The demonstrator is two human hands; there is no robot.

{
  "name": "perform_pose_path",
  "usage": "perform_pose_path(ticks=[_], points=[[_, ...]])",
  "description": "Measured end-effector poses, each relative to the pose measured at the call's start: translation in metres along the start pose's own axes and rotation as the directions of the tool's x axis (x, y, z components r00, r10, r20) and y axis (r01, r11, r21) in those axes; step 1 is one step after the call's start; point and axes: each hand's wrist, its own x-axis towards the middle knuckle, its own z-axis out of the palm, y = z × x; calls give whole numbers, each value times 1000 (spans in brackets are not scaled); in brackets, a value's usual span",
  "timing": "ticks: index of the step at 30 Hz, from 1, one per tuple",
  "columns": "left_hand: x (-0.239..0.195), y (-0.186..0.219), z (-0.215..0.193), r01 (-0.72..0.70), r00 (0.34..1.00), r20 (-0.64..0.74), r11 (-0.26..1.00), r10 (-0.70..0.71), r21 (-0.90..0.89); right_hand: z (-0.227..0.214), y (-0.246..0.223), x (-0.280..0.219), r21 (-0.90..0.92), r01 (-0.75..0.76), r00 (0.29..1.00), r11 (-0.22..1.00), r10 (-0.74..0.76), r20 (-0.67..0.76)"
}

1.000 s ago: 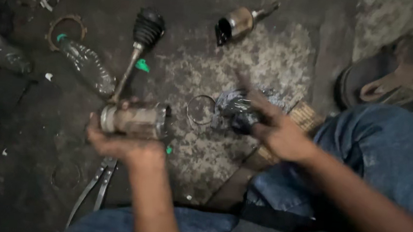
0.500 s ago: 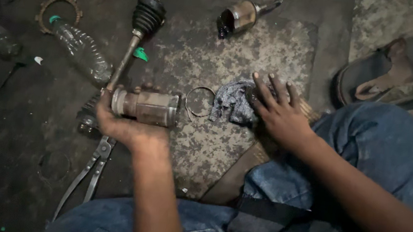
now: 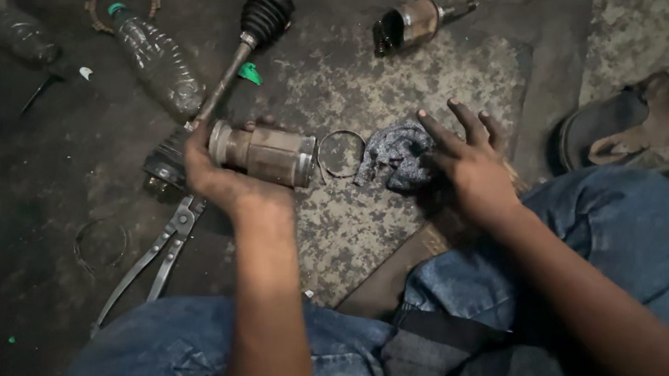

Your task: The person sits on the floor and cleans a cylindrical metal mechanical part using a rag. They repeatedly wipe the exterior and interior surfaces of the part, handling it with both hands to remove grease and debris. Other disassembled parts and tools are visible on the floor nearby.

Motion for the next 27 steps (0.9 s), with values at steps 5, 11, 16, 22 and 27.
perform_pose_path(ticks=[5, 11, 16, 22, 27], points=[[-6, 2, 4, 5, 1000, -3, 1000, -5, 21, 4, 3, 4, 58, -23, 999, 998, 26, -47], [-2, -1, 3, 62, 995, -83, 995, -55, 79, 5, 4, 14, 118, -155, 986, 981, 161, -37], [39, -31, -36, 363, 918, -295, 859, -265, 360, 9, 8, 14, 217, -182, 981, 959, 194, -31], [51, -81, -94, 0, 997, -19, 250, 73, 968, 11, 8, 13, 150, -207, 973, 967, 220, -74], [12, -73, -60, -184, 971, 230, -415, 64, 891, 10, 8, 15, 189, -214, 970, 958, 231, -70]])
